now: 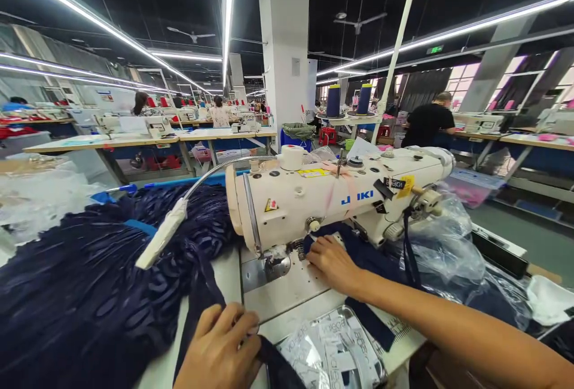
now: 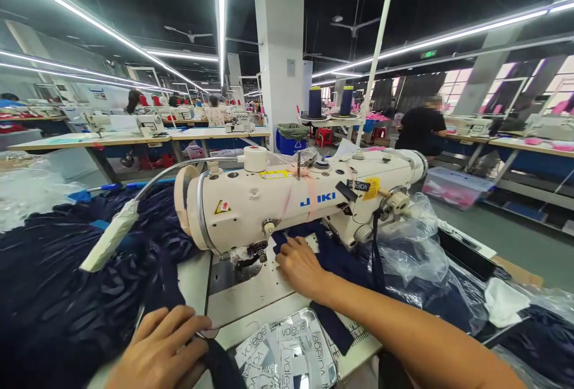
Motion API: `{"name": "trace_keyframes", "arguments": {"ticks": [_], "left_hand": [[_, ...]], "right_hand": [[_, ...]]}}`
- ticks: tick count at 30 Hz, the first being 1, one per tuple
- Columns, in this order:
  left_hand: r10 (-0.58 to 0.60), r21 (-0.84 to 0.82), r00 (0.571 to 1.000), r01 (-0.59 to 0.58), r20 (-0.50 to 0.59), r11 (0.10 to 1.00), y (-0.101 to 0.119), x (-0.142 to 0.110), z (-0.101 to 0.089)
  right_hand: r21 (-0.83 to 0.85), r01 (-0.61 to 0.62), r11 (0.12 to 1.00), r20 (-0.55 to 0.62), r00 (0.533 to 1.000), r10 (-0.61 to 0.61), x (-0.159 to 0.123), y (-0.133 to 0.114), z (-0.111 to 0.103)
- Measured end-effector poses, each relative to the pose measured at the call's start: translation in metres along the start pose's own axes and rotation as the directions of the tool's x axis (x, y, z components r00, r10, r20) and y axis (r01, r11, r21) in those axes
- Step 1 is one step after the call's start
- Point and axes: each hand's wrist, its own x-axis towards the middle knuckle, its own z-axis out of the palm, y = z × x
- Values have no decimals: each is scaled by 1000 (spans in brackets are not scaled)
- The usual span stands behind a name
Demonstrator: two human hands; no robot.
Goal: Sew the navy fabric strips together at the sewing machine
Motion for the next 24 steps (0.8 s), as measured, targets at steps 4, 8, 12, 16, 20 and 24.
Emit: {"name": "trace_keyframes", "arguments": {"ticks": [4, 8, 12, 16, 20, 24], "left_hand": [[-123, -202, 971, 165, 204, 965, 10, 28, 15], [-252, -118, 948, 278, 196, 953, 4, 37, 33], [-118, 9, 990, 118, 72, 993, -14, 31, 49], [-37, -94, 987, 53, 157, 994, -21, 23, 56], [-58, -157, 977, 91, 203, 983, -15, 14, 49], [-32, -181, 968, 78, 248, 980, -12, 4, 43]], "right_hand": [[-93, -109, 990, -20, 994, 108, 5, 10, 13], [-161, -126, 979, 17, 991, 130, 3, 6, 17], [-139, -150, 979, 11, 988, 153, -1, 1, 7], [110, -96, 989, 162, 984, 78, 4, -12, -2], [242, -138, 960, 299, 952, 61, 15, -19, 2], [259, -90, 962, 152, 987, 52, 13, -20, 11]]}}
